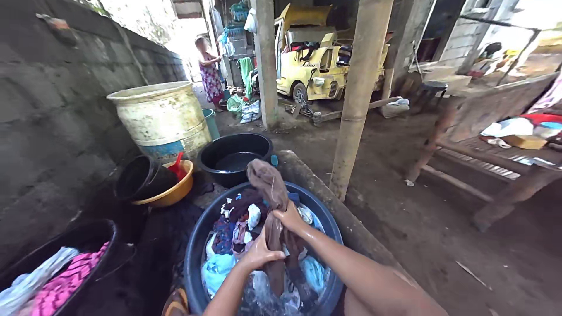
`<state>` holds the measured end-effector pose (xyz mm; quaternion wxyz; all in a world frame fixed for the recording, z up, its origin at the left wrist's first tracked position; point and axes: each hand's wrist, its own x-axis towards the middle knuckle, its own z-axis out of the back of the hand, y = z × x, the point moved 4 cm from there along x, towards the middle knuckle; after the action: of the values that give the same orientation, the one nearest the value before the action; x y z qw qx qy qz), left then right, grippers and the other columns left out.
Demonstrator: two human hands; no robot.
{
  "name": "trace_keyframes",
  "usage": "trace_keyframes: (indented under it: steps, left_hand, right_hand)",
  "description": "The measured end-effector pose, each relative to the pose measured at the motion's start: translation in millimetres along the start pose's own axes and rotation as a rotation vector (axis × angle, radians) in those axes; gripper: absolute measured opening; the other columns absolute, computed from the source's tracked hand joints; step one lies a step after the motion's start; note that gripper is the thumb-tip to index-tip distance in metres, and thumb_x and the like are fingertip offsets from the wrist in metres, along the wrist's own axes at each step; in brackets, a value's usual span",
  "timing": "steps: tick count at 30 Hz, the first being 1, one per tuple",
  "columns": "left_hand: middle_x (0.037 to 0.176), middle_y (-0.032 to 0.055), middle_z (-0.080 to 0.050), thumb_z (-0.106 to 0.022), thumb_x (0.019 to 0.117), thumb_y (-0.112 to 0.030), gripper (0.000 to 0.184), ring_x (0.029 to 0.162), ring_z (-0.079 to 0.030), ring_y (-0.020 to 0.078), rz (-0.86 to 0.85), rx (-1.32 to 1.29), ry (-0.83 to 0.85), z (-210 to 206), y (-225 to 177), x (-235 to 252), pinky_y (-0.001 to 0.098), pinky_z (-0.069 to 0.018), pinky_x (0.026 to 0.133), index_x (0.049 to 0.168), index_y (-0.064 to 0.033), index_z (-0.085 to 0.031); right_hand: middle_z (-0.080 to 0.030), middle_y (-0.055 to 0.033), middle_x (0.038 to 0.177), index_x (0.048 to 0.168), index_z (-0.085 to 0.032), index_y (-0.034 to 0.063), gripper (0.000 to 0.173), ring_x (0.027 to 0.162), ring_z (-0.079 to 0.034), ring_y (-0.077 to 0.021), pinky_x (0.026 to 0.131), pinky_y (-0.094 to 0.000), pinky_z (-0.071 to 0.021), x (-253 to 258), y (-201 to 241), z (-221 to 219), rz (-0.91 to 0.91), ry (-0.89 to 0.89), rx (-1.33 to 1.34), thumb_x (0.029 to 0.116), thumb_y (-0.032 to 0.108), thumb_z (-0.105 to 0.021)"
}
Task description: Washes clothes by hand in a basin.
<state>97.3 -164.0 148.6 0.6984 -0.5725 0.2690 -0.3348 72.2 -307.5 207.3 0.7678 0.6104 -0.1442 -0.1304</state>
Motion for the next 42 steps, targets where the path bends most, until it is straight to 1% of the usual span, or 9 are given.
trace_keyframes:
  steps: [4, 11, 17, 21, 26, 31, 37, 40, 42]
  left_hand:
    - [0.127, 0.0184, -0.064, -0.094, 0.0617, -0.016, 0.096, 0.118, -0.063, 0.0155, 0.016, -0.015, -0.24, -14.1, 7.7, 3.4, 0.0304, -0.0501, 0.105, 0.14, 0.0107, -0.044]
    - [0.115, 0.0187, -0.067, -0.087, 0.0673, -0.005, 0.071, 0.107, -0.066, 0.0173, 0.053, -0.074, -0.503, -14.6, 17.2, 4.2, 0.033, -0.0534, 0.098, 0.127, 0.0123, -0.054]
    - [0.12, 0.0236, -0.065, -0.082, 0.0724, -0.004, 0.07, 0.111, -0.065, 0.0219, 0.025, -0.039, -0.614, 15.1, 4.5, 7.4, 0.0359, -0.0523, 0.1, 0.132, 0.0146, -0.049]
    - [0.113, 0.0176, -0.065, -0.078, 0.0699, -0.003, 0.074, 0.102, -0.067, 0.0131, -0.053, -0.211, -0.637, 20.5, 2.0, 4.0, 0.0287, -0.0565, 0.092, 0.133, 0.0136, -0.044]
    - [0.105, 0.0135, -0.068, -0.079, 0.0686, -0.005, 0.067, 0.096, -0.069, 0.0096, -0.079, -0.186, -0.668, 15.6, -1.2, 0.5, 0.026, -0.0574, 0.088, 0.126, 0.012, -0.05]
    - [0.116, 0.0207, -0.064, -0.08, 0.0723, 0.0, 0.073, 0.105, -0.065, 0.0148, -0.045, -0.186, -0.683, 14.9, -10.6, -7.8, 0.0281, -0.0536, 0.096, 0.134, 0.0149, -0.044]
    - [0.102, 0.0125, -0.066, -0.074, 0.0745, 0.001, 0.058, 0.09, -0.068, 0.0105, -0.093, -0.409, -0.743, 18.9, -7.7, -4.0, 0.0273, -0.058, 0.083, 0.126, 0.0093, -0.048]
    - [0.097, 0.0107, -0.068, -0.073, 0.0719, 0.0, 0.054, 0.086, -0.07, 0.0115, -0.114, -0.446, -0.764, 21.7, -2.5, -0.8, 0.0292, -0.06, 0.08, 0.121, 0.0075, -0.051]
    - [0.093, 0.009, -0.07, -0.072, 0.0733, 0.002, 0.045, 0.084, -0.07, 0.0117, -0.143, -0.475, -0.808, 25.1, 2.1, 1.0, 0.0296, -0.0602, 0.079, 0.115, 0.0058, -0.055]
  right_hand:
    - [-0.066, -0.0153, 0.109, 0.129, -0.053, -0.0077, 0.045, 0.097, -0.066, -0.0142, 0.089, -0.032, -0.056, -14.4, 6.5, -29.2, -0.076, -0.005, 0.328, 0.0881, 0.002, -0.067]
    - [-0.062, -0.0228, 0.129, 0.143, -0.041, -0.011, 0.063, 0.118, -0.063, -0.0183, 0.106, -0.0322, -0.0498, -5.5, 3.8, -39.3, 0.042, 0.149, 0.183, 0.0948, 0.016, -0.072]
    - [-0.04, -0.024, 0.157, 0.159, -0.018, -0.0054, 0.114, 0.144, -0.044, -0.0227, 0.12, -0.0379, -0.0368, 13.7, -35.7, -8.7, 0.184, 0.773, -0.041, 0.0761, 0.032, -0.086]
    - [-0.057, -0.0116, 0.14, 0.159, -0.014, 0.0012, 0.13, 0.121, -0.06, -0.0103, 0.103, -0.0316, -0.0508, -3.1, -56.5, -26.8, 0.029, 0.891, 0.15, 0.0615, 0.038, -0.092]
    - [-0.071, 0.0044, 0.106, 0.139, -0.04, 0.0099, 0.087, 0.092, -0.07, -0.0045, 0.084, -0.0273, -0.0594, -11.9, -59.3, -39.8, 0.002, 0.908, 0.3, 0.0668, 0.015, -0.087]
    - [-0.065, -0.0118, 0.123, 0.14, -0.047, -0.0037, 0.075, 0.109, -0.065, -0.0103, 0.099, -0.0296, -0.0534, -14.0, -49.3, -43.8, 0.05, 0.68, 0.049, 0.0735, 0.005, -0.081]
    - [-0.064, -0.0149, 0.126, 0.144, -0.041, -0.005, 0.083, 0.112, -0.065, -0.0126, 0.1, -0.03, -0.0538, -19.2, -39.5, -47.5, 0.05, 0.563, 0.065, 0.0736, 0.014, -0.081]
    - [-0.061, -0.0098, 0.125, 0.15, -0.028, -0.0003, 0.102, 0.105, -0.065, -0.0113, 0.09, -0.0306, -0.0567, -17.5, -59.2, -43.7, -0.041, 0.603, 0.314, 0.0767, 0.047, -0.081]
    - [-0.067, -0.0049, 0.12, 0.152, -0.032, 0.0072, 0.103, 0.103, -0.068, -0.0126, 0.087, -0.0333, -0.0586, -18.4, -84.9, -43.8, -0.164, 0.6, 0.469, 0.0826, 0.077, -0.063]
